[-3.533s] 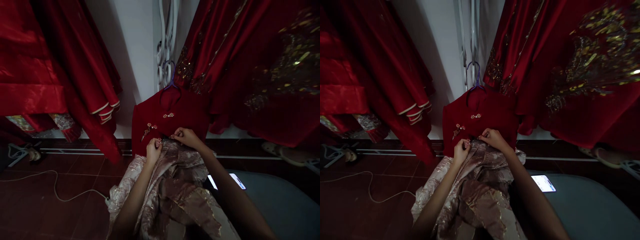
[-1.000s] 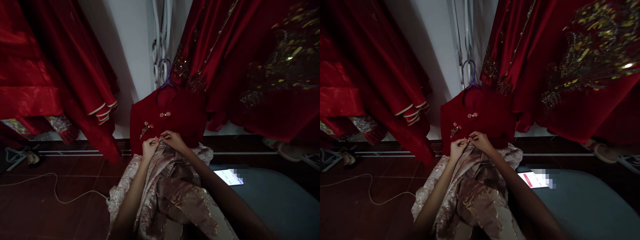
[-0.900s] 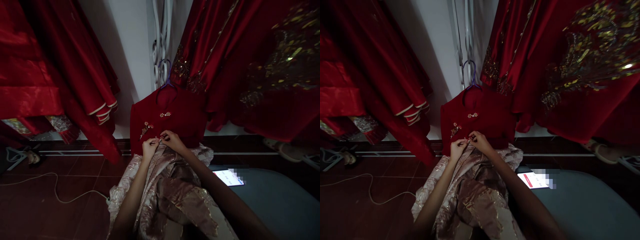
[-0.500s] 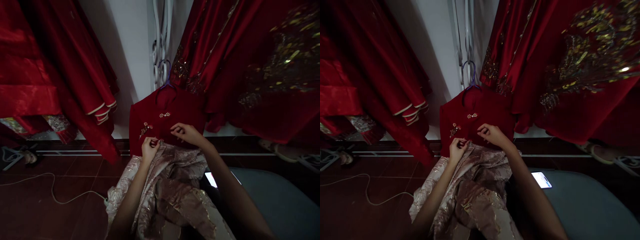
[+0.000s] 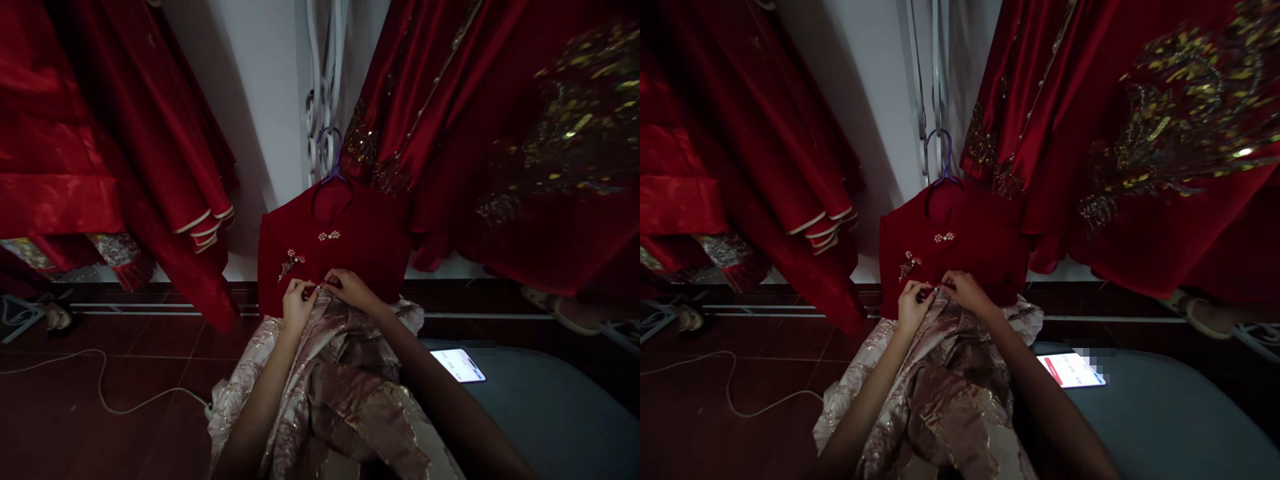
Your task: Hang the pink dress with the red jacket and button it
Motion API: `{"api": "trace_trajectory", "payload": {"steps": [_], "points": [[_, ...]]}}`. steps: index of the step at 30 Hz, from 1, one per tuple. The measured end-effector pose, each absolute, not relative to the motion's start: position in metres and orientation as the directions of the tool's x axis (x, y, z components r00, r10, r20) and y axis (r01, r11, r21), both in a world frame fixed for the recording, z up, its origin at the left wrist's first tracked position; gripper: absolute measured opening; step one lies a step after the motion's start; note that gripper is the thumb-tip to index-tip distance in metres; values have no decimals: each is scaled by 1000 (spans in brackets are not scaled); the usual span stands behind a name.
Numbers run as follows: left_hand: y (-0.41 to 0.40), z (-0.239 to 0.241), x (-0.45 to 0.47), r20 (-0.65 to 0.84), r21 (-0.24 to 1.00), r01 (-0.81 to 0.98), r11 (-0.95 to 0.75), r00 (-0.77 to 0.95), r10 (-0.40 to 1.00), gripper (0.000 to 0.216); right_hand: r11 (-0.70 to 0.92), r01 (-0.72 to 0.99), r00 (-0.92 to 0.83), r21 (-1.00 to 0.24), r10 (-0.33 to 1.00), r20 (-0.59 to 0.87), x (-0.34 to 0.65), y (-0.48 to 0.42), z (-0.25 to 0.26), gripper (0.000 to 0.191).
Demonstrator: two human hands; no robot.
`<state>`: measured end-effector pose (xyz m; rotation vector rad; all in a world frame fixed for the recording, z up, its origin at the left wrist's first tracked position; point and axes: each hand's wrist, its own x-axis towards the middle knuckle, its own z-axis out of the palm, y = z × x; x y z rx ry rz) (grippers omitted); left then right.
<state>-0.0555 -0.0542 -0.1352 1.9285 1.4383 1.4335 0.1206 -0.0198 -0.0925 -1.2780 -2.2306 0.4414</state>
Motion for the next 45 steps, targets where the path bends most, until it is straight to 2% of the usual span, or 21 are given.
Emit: {"api": "trace_trajectory", "payload": {"steps": [7, 15, 20, 38, 42, 45], "points": [[-52, -135, -56, 462, 819, 407, -405, -48, 886, 18, 474, 581, -431, -662, 869, 245, 122, -22, -88, 21], [-48, -140, -53, 285, 958, 37, -284, -42, 958, 24, 444, 505, -449, -740, 868, 214, 124, -23, -85, 24], [-46, -140, -52, 251, 968, -19, -252, -31, 967, 27, 439, 488, -458, -754, 865, 207, 124, -23, -85, 23], [-46, -144, -52, 245, 969, 12, -245, -86, 966, 29, 430, 526, -456, -733, 871, 184, 118, -25, -85, 22], [-46, -137, -51, 219, 964, -133, -231, -100, 971, 31, 411, 504, -468, -760, 869, 160, 122, -26, -79, 27], [-35, -123, -59, 86, 932, -328, -155, -215, 973, 34, 406, 471, -505, -783, 852, 137, 130, -27, -68, 34]]}}
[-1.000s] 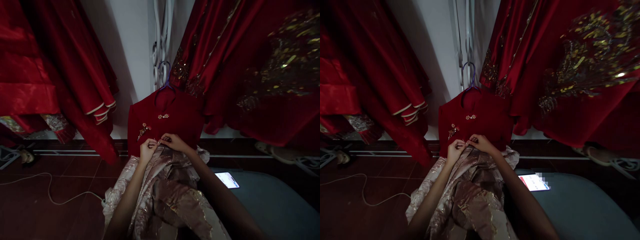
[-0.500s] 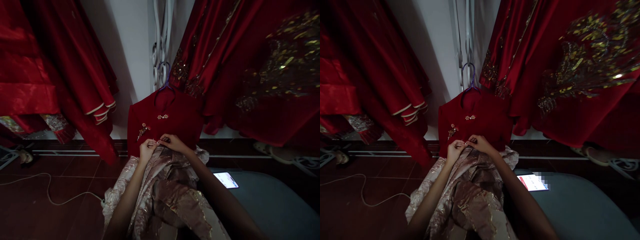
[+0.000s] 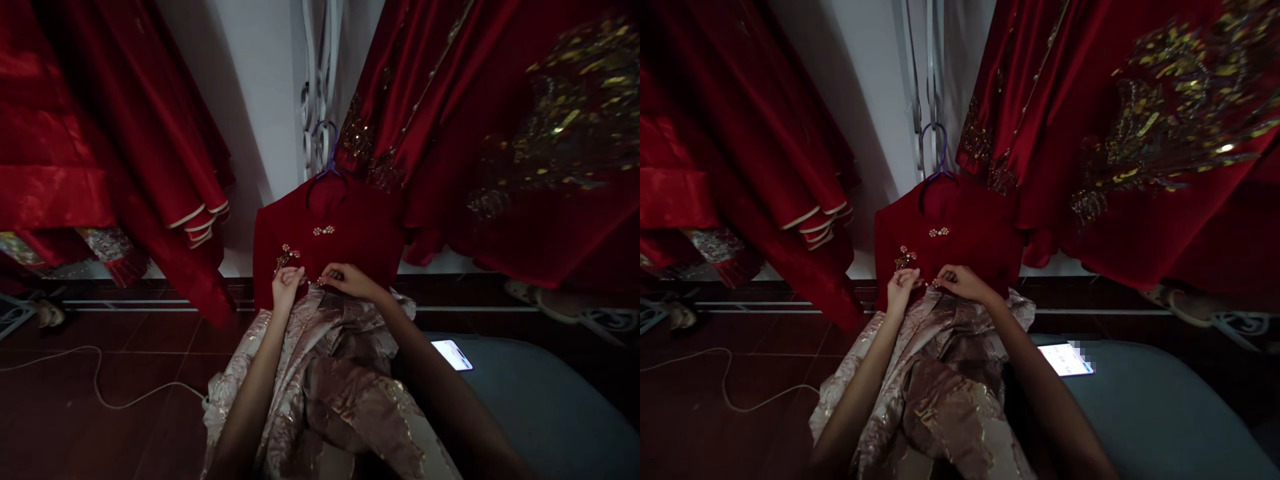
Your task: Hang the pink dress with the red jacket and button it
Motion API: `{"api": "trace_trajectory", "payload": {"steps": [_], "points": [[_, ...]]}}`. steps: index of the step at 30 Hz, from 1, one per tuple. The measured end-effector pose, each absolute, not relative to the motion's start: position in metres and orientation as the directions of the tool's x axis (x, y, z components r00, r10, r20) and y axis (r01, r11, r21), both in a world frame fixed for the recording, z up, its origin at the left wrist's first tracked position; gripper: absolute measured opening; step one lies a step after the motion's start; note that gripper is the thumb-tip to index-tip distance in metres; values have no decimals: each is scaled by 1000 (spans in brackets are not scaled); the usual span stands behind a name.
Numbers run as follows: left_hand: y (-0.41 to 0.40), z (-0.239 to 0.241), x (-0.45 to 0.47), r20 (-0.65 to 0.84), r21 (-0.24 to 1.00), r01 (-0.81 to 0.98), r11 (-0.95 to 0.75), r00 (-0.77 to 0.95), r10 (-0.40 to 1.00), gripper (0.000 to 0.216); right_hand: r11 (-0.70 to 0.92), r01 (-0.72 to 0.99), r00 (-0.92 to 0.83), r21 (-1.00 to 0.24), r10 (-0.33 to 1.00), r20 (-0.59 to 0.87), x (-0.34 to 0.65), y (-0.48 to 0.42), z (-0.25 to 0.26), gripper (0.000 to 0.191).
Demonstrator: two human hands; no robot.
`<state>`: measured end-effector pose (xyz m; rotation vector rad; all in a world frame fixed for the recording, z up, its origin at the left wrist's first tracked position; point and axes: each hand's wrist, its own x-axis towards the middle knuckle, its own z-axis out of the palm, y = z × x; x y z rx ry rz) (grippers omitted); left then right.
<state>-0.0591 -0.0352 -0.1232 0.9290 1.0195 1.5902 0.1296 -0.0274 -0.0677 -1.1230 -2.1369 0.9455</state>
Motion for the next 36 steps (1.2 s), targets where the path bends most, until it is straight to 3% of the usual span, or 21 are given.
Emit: {"api": "trace_trajectory", "payload": {"steps": [3, 8, 15, 36], "points": [[-14, -99, -73, -63, 922, -387, -20, -201, 978, 26, 376, 455, -559, -807, 826, 70, 139, -31, -51, 35], [17, -65, -78, -241, 890, -392, 231, 25, 970, 13, 319, 411, -622, -854, 783, -7, 151, -37, -27, 32], [2, -94, -59, -84, 703, -711, 28, -44, 996, 11, 261, 345, -566, -902, 824, 22, 161, -37, -23, 34], [0, -101, -58, -38, 772, -635, -30, -93, 995, 14, 287, 412, -660, -865, 749, -66, 158, -32, -31, 29]]}}
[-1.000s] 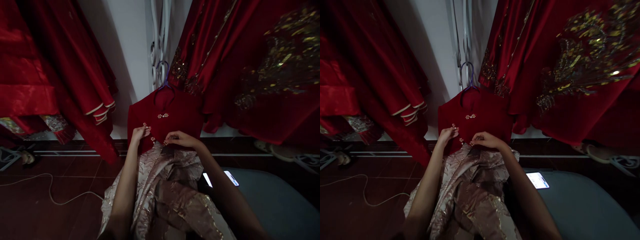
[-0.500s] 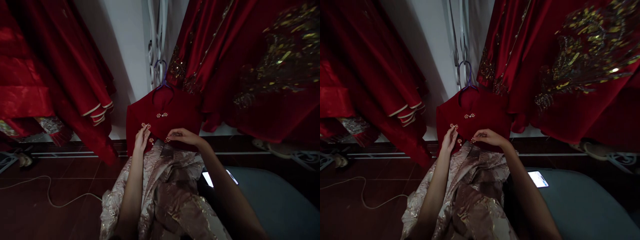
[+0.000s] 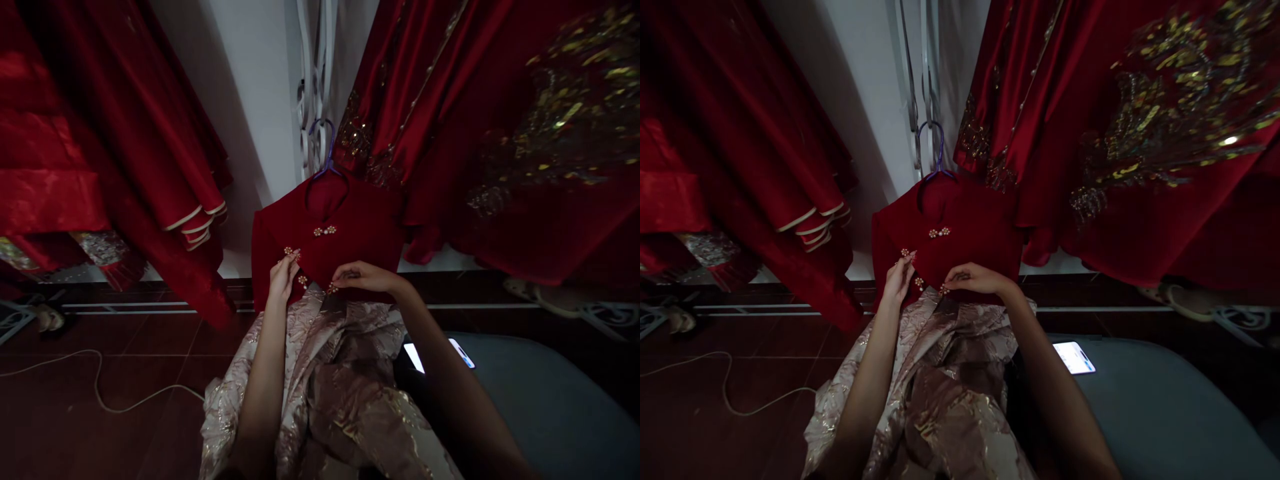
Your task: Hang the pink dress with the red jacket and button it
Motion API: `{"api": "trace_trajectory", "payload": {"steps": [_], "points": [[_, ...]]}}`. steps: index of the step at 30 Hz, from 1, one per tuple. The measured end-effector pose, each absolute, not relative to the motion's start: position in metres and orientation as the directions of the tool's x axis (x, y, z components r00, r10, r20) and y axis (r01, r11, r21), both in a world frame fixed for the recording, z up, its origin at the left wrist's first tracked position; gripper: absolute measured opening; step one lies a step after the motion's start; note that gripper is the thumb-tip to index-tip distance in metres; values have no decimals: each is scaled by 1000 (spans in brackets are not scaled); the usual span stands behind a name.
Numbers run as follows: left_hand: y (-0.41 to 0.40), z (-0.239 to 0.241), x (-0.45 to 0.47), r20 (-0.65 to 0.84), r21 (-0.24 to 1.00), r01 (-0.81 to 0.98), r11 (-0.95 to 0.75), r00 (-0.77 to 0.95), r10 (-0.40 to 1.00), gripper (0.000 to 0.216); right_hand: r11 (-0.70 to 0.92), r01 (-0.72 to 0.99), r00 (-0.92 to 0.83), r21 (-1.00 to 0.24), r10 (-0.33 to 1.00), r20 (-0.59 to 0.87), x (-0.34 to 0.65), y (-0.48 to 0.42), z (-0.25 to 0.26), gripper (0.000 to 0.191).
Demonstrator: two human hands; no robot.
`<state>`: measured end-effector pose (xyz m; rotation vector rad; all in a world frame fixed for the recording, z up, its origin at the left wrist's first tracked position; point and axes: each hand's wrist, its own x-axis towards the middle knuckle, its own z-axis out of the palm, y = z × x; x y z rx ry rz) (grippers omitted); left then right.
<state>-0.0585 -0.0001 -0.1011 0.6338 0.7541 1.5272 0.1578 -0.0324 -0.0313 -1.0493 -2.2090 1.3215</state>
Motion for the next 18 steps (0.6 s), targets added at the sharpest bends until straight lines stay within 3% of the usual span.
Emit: {"api": "trace_trajectory", "payload": {"steps": [14, 18], "points": [[1, -104, -60, -6, 765, -641, -57, -96, 995, 12, 336, 459, -644, -822, 763, -48, 157, -31, -33, 32], [-2, -101, -63, -25, 794, -608, -4, -40, 999, 22, 307, 436, -675, -846, 733, -82, 158, -34, -31, 32]]}}
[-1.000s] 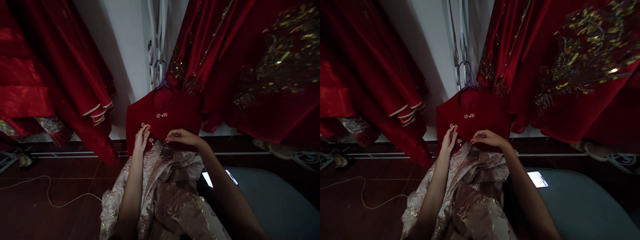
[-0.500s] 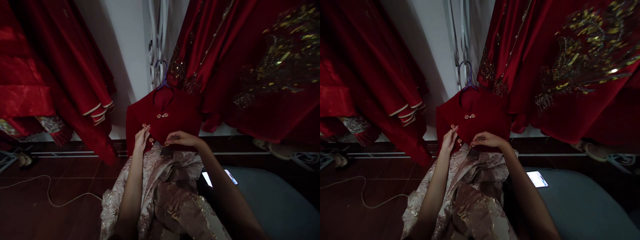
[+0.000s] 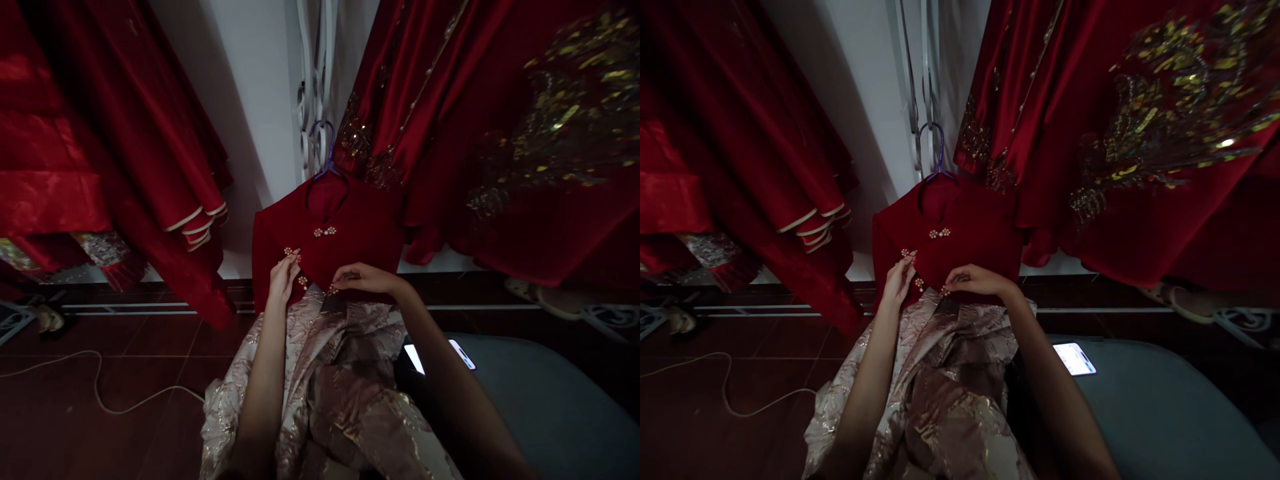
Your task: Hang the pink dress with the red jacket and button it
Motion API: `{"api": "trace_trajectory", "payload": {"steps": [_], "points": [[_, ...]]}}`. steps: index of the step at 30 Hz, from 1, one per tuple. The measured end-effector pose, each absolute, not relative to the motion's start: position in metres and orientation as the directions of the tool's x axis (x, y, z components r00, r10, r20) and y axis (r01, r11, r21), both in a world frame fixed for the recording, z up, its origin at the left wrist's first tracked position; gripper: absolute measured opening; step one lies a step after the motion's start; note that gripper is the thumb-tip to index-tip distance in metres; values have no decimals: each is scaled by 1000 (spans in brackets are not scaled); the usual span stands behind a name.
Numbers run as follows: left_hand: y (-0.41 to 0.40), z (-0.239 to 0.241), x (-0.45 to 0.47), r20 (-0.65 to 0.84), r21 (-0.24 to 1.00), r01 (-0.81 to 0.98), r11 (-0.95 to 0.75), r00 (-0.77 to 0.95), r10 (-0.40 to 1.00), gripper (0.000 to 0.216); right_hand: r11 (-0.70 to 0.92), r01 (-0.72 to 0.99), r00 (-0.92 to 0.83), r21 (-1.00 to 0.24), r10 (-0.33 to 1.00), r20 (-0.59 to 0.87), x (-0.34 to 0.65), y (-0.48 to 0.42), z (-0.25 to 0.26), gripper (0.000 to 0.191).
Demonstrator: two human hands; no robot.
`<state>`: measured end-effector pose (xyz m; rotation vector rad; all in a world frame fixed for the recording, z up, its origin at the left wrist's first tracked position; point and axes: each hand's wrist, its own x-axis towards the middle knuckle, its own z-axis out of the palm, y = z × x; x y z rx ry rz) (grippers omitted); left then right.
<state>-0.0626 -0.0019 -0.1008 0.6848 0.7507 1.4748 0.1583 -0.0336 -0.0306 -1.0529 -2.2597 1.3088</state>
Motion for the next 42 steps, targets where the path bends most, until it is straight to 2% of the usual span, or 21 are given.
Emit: {"api": "trace_trajectory", "payload": {"steps": [2, 4, 6, 7, 9, 10, 13, 15, 18, 22, 30, 35, 42], "points": [[-3, -94, -64, -56, 865, -498, 62, 27, 998, 35, 266, 431, -711, -862, 689, -143, 161, -35, -30, 32], [-2, -82, -63, -8, 950, -310, 31, 74, 997, 44, 230, 447, -729, -865, 654, -203, 165, -35, -30, 33], [2, -64, -59, 185, 977, -123, -175, 76, 980, 41, 207, 463, -730, -862, 641, -238, 169, -35, -31, 34], [4, -54, -56, 314, 949, -32, -312, 74, 947, 37, 199, 466, -731, -862, 636, -248, 171, -34, -31, 34], [10, -33, -51, 527, 824, 173, -540, 121, 841, 30, 187, 465, -731, -865, 633, -256, 174, -33, -32, 34], [12, -23, -49, 581, 741, 283, -609, 184, 793, 29, 184, 465, -730, -866, 633, -258, 175, -32, -32, 34], [18, 0, -48, 564, 478, 546, -688, 410, 717, 27, 184, 465, -721, -866, 646, -250, 177, -32, -33, 35], [21, 11, -49, 518, 329, 625, -708, 507, 689, 26, 183, 469, -717, -864, 650, -252, 177, -33, -32, 36], [25, 21, -49, 488, 168, 648, -742, 600, 634, 23, 172, 478, -721, -861, 637, -273, 178, -34, -31, 36], [30, 30, -45, 477, 64, 622, -780, 668, 572, 20, 151, 468, -730, -871, 621, -285, 184, -35, -30, 30], [41, 35, -43, 504, 96, 502, -860, 720, 477, 13, 130, 474, -728, -871, 614, -304, 193, -33, -33, 31], [50, 34, -40, 463, 126, 499, -857, 735, 496, 13, 138, 476, -733, -868, 608, -305, 189, -32, -32, 33], [44, 33, -38, 502, 125, 480, -868, 724, 473, 10, 127, 471, -734, -873, 606, -307, 190, -31, -35, 31]]}}
